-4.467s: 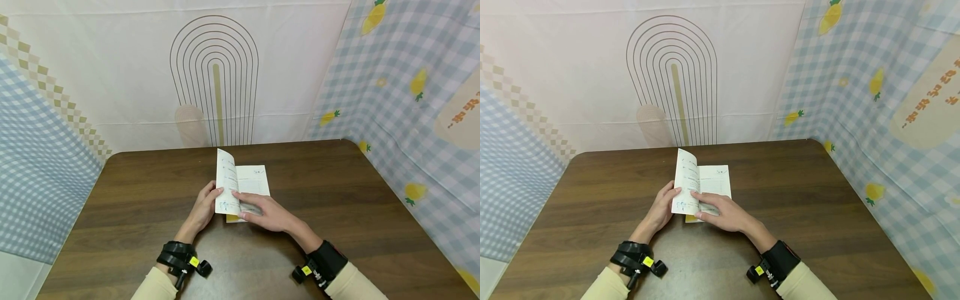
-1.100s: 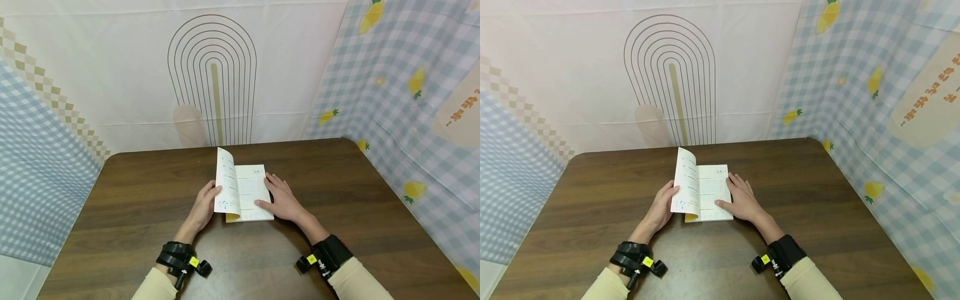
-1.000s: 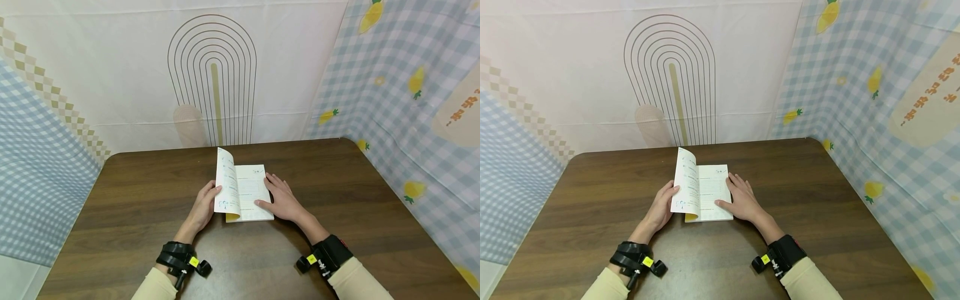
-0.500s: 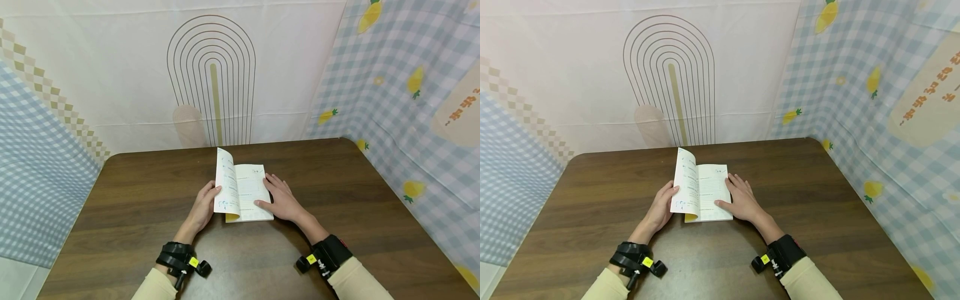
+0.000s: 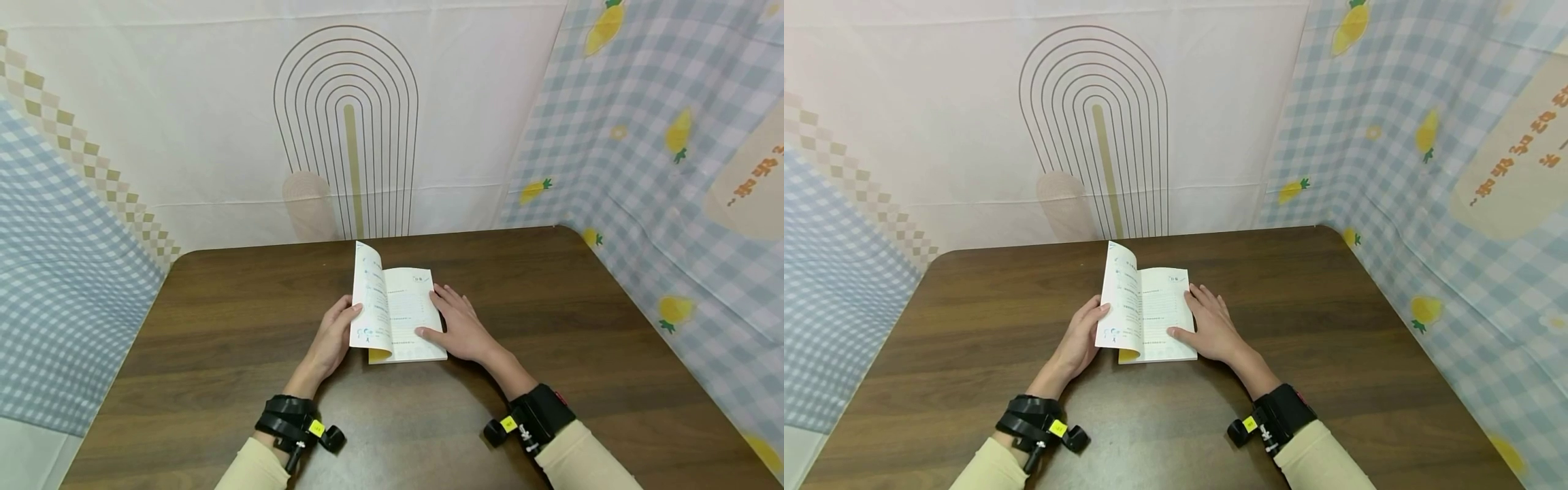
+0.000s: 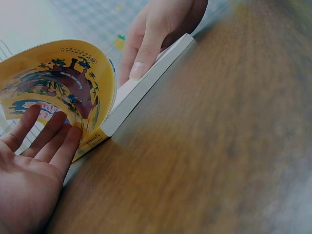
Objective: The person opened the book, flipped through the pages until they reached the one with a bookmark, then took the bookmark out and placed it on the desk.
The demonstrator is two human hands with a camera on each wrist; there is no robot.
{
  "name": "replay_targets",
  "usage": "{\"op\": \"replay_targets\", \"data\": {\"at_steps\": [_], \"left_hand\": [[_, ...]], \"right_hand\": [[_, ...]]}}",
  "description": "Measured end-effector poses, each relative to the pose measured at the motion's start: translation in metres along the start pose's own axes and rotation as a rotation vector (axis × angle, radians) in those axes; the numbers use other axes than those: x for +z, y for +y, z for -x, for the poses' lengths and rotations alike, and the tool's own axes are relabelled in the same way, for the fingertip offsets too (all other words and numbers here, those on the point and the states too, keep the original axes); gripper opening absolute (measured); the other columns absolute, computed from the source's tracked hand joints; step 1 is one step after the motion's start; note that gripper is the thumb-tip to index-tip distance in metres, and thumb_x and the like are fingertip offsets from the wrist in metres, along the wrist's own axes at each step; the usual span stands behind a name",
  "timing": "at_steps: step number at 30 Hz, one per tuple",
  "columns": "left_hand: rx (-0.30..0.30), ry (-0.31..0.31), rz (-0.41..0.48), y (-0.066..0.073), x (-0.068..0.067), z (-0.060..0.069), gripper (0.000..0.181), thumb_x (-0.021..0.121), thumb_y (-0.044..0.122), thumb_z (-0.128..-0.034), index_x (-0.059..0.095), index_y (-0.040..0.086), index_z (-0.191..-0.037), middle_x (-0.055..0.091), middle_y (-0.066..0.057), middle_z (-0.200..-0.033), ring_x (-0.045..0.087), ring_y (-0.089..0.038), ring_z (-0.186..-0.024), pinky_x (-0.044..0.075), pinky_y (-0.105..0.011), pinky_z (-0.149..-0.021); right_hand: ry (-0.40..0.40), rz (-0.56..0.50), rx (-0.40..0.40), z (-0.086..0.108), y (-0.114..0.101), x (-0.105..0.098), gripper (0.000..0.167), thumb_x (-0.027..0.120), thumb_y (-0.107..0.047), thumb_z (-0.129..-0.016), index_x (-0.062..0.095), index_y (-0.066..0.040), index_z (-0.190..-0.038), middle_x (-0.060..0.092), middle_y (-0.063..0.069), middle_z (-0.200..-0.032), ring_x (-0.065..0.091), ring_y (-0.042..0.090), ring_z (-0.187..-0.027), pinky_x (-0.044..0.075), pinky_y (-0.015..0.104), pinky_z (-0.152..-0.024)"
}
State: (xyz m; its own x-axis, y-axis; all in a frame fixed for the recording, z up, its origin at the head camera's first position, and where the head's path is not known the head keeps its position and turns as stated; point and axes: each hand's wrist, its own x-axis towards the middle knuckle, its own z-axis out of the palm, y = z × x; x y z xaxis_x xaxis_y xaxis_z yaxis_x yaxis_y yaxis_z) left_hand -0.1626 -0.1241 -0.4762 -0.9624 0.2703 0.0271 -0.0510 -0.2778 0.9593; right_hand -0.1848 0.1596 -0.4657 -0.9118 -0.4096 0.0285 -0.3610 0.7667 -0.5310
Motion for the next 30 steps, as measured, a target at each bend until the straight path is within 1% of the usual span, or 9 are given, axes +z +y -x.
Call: {"op": "replay_targets", "data": {"at_steps": [15, 23, 30], "left_hand": [[0.009, 0.004, 0.008, -0.0018, 0.0000, -0.0009, 0.040, 0.048, 0.027, -0.1126, 0.049, -0.004, -0.139, 0.061, -0.017, -0.128, 0.067, -0.021, -0.108, 0.057, -0.032, -0.085], [0.008, 0.007, 0.010, -0.0021, -0.0001, -0.0003, 0.038, 0.047, 0.026, -0.1126, 0.049, -0.003, -0.137, 0.061, -0.016, -0.127, 0.068, -0.020, -0.108, 0.058, -0.032, -0.084], [0.005, 0.006, 0.005, -0.0014, 0.0005, -0.0008, 0.039, 0.048, 0.027, -0.1127, 0.049, -0.004, -0.137, 0.061, -0.017, -0.128, 0.067, -0.021, -0.108, 0.057, -0.032, -0.085]], "right_hand": [[0.000, 0.002, 0.000, -0.0003, 0.0002, 0.0008, 0.087, 0.072, -0.049, -0.099, 0.037, 0.001, -0.162, 0.028, 0.021, -0.171, 0.016, 0.040, -0.160, 0.010, 0.065, -0.125], [0.000, 0.000, 0.004, -0.0005, 0.0011, 0.0015, 0.088, 0.071, -0.050, -0.099, 0.036, 0.000, -0.162, 0.027, 0.021, -0.171, 0.016, 0.040, -0.161, 0.010, 0.065, -0.126], [-0.003, -0.012, 0.011, -0.0003, 0.0001, 0.0008, 0.089, 0.072, -0.050, -0.098, 0.036, 0.000, -0.162, 0.027, 0.020, -0.171, 0.015, 0.039, -0.161, 0.009, 0.064, -0.126]]}}
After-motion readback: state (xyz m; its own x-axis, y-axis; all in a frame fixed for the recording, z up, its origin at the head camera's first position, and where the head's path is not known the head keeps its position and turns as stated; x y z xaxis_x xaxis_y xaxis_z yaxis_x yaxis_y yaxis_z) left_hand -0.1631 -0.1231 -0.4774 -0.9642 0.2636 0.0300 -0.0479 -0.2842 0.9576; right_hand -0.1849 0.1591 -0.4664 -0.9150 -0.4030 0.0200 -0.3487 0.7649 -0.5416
